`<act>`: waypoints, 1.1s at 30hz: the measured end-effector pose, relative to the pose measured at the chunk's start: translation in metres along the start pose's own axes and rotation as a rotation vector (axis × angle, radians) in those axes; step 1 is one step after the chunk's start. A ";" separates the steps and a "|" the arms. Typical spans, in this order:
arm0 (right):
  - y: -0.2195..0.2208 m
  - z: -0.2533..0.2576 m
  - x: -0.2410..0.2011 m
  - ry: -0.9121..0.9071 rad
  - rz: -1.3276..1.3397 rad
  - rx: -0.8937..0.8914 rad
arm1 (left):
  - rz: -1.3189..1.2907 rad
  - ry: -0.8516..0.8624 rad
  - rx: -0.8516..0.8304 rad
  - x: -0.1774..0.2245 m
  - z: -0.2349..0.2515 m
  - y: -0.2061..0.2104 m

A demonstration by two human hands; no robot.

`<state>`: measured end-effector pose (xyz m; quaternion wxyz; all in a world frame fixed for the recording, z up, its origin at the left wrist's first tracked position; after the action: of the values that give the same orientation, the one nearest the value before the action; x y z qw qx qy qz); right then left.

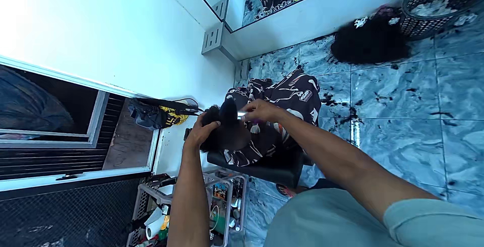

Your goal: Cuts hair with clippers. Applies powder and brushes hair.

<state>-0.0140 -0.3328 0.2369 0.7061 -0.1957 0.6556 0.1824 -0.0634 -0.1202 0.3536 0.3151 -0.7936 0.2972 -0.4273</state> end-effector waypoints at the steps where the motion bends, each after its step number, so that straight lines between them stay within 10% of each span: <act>1: 0.005 0.002 0.000 0.011 0.017 -0.062 | -0.010 -0.007 -0.003 0.000 -0.004 0.000; 25: -0.001 0.039 0.005 -0.018 -0.041 -0.229 | -0.095 -0.015 -0.047 -0.012 0.010 0.001; 28: -0.021 0.054 0.033 0.126 -0.314 -0.039 | -0.087 -0.029 -0.037 -0.021 0.025 0.000; 33: 0.011 -0.023 0.015 0.061 -0.394 -0.051 | -0.118 0.012 0.009 -0.013 0.036 0.001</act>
<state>-0.0386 -0.3352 0.2205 0.7027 -0.3434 0.6210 0.0510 -0.0385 -0.1025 0.3306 0.2911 -0.8058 0.2496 -0.4512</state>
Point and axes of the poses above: each hand's wrist, its own z-axis towards the middle knuckle, its own y-axis out of the palm, x = y × z, the point moved 10 cm from there along z, towards the middle knuckle, and after that the axes turned 5 degrees about -y, right-handed, at the moved point
